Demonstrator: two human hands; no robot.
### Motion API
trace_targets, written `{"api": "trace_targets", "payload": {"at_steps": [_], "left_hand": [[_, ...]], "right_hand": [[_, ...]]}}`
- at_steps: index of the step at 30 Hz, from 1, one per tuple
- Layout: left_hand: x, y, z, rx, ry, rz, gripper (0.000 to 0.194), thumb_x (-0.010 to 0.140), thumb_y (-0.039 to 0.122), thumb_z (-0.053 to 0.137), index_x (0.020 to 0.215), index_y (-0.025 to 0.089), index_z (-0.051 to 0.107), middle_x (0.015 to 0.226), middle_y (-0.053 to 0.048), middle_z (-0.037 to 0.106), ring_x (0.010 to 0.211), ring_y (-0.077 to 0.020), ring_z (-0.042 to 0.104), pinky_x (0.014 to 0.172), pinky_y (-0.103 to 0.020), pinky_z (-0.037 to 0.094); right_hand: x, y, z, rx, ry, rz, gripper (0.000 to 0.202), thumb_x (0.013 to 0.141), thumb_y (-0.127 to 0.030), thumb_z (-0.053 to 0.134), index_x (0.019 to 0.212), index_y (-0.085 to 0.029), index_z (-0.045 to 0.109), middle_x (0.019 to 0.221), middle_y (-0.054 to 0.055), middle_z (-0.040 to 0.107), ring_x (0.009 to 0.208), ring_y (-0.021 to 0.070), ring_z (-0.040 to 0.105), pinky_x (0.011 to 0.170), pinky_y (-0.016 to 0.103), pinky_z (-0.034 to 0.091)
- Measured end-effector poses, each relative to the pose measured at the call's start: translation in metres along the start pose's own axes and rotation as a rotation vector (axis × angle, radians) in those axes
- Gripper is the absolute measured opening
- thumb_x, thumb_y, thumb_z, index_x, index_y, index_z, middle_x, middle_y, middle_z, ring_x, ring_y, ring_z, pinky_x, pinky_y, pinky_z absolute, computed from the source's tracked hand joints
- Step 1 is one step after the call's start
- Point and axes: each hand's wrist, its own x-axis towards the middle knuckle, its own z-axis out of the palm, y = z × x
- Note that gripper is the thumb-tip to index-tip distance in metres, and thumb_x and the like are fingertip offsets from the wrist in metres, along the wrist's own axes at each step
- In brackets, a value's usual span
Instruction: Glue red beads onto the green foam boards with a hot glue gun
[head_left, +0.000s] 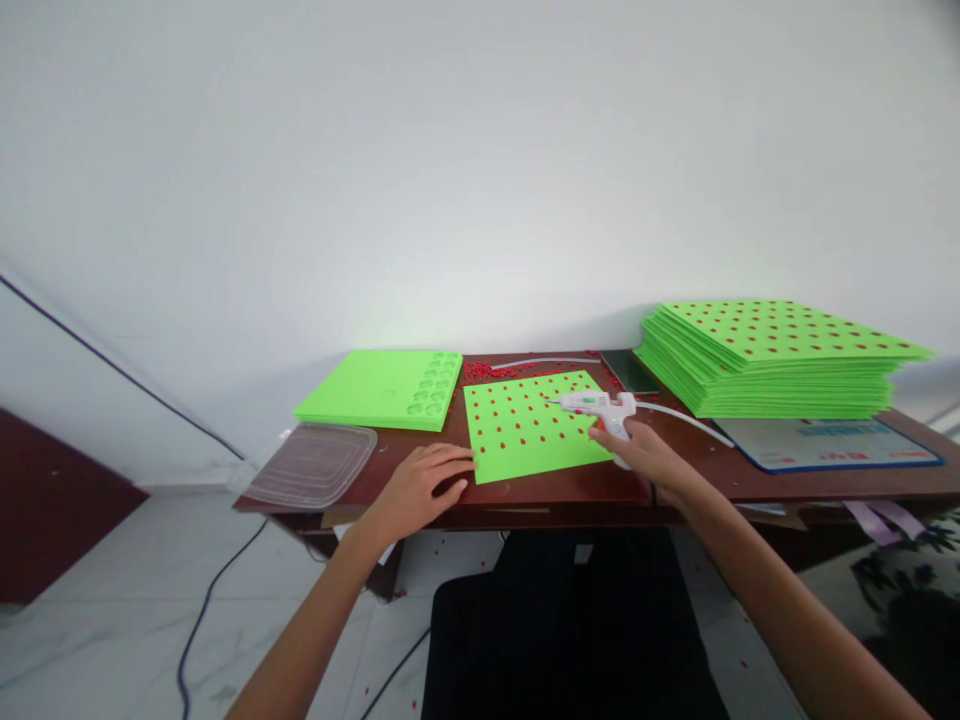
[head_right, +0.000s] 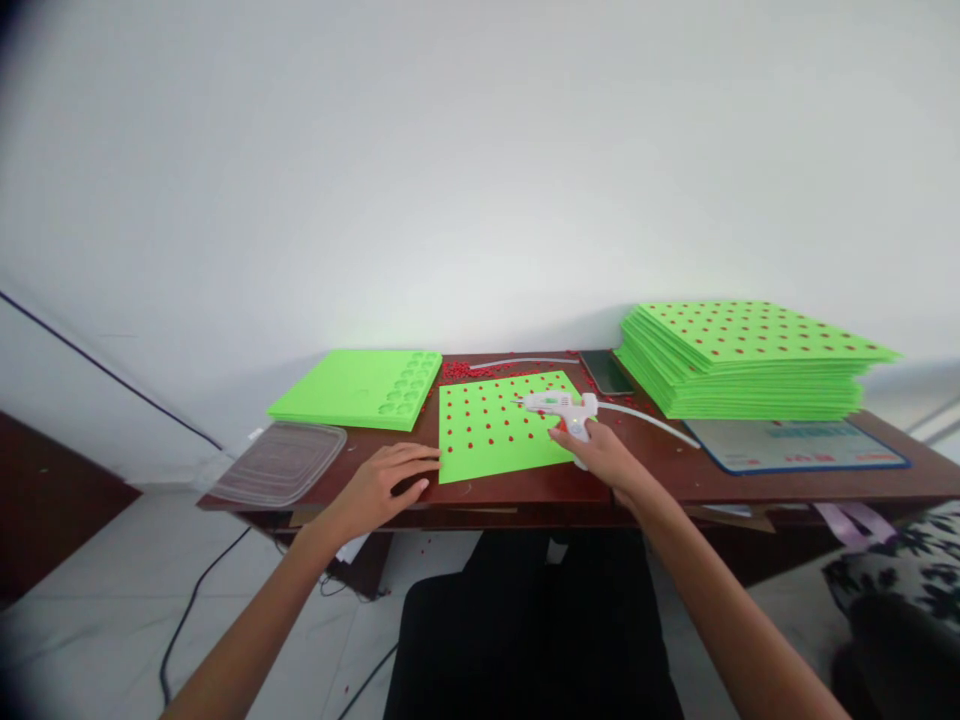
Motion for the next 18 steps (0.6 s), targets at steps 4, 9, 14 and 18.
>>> {"api": "trace_targets", "payload": {"at_steps": [4, 9, 14, 18], "left_hand": [[-0.002, 0.003, 0.004, 0.044, -0.008, -0.014, 0.031, 0.099, 0.032, 0.055, 0.127, 0.033, 0.068, 0.138, 0.0, 0.064, 0.128, -0.0234, 0.056, 0.109, -0.044, 0.043], [-0.002, 0.0, 0.006, 0.053, -0.006, -0.019, 0.034, 0.099, 0.032, 0.054, 0.13, 0.033, 0.067, 0.139, 0.0, 0.064, 0.128, -0.0233, 0.055, 0.11, -0.045, 0.043], [-0.002, -0.001, 0.007, 0.037, 0.009, -0.017, 0.033, 0.098, 0.032, 0.054, 0.129, 0.033, 0.068, 0.137, -0.001, 0.065, 0.127, -0.0236, 0.055, 0.109, -0.045, 0.043], [-0.002, -0.002, 0.007, 0.031, 0.0, -0.023, 0.033, 0.099, 0.033, 0.055, 0.128, 0.034, 0.068, 0.138, 0.0, 0.065, 0.128, -0.0237, 0.055, 0.109, -0.045, 0.043]], "right_hand": [[0.004, -0.026, 0.044, -0.055, -0.161, -0.025, 0.046, 0.075, -0.062, 0.07, 0.071, -0.019, 0.053, 0.062, -0.001, 0.056, 0.055, 0.0132, 0.048, 0.051, 0.024, 0.031], [0.006, -0.043, 0.06, -0.333, -0.298, -0.098, 0.047, 0.082, -0.062, 0.066, 0.064, -0.02, 0.052, 0.061, 0.002, 0.059, 0.057, 0.0155, 0.052, 0.052, 0.026, 0.031], [0.003, -0.048, 0.055, -0.468, -0.355, -0.115, 0.049, 0.084, -0.064, 0.064, 0.067, -0.019, 0.054, 0.07, 0.006, 0.065, 0.061, 0.0167, 0.055, 0.053, 0.026, 0.032], [0.004, -0.044, 0.054, -0.446, -0.39, -0.122, 0.049, 0.084, -0.064, 0.066, 0.068, -0.018, 0.057, 0.066, 0.005, 0.064, 0.058, 0.0161, 0.055, 0.051, 0.026, 0.032]]}}
